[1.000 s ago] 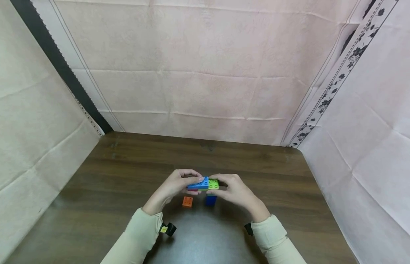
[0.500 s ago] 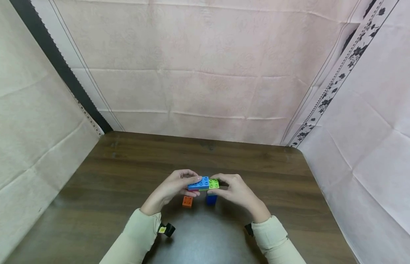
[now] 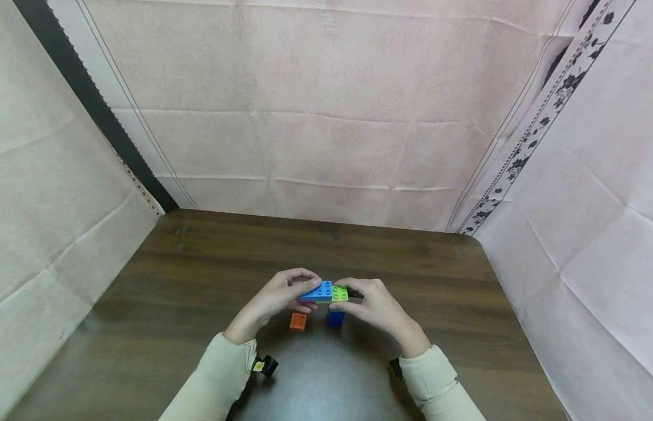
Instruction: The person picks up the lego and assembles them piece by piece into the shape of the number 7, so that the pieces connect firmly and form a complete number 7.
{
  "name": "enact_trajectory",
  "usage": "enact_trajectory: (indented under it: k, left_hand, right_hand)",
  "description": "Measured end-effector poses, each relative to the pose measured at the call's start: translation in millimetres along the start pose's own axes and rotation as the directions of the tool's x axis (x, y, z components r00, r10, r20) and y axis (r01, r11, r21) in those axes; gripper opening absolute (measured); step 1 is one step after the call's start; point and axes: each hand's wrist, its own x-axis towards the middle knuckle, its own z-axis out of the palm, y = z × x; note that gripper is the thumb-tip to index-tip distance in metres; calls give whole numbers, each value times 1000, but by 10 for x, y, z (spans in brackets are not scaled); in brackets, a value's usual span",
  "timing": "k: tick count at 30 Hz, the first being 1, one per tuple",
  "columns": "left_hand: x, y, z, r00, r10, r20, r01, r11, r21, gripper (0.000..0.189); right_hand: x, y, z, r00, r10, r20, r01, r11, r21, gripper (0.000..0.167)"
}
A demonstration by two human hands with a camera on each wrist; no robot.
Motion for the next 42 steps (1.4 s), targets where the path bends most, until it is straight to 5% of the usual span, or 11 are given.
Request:
enact_trajectory:
  k: [5, 9, 37, 42]
  left_hand:
    - [-48, -7, -20, 992, 125, 0, -122, 961, 247, 46]
    - [-87, 9, -24, 981, 194, 5, -184, 917, 354, 40]
    - [-84, -34, -3, 970, 243, -11, -223, 907, 358, 35]
    - [-77, -24, -12, 970, 245, -12, -223, 902, 370, 35]
  right_hand:
    - [-8, 8, 8, 1000, 3, -7, -3, 1000, -1, 41]
    - [-14, 10, 15, 1000, 3, -7, -3, 1000, -2, 41]
    - [-35, 18, 43, 999, -24, -37, 24, 1000, 7, 42]
    - [-102, -66, -54, 983, -109, -149, 94, 990, -107, 44]
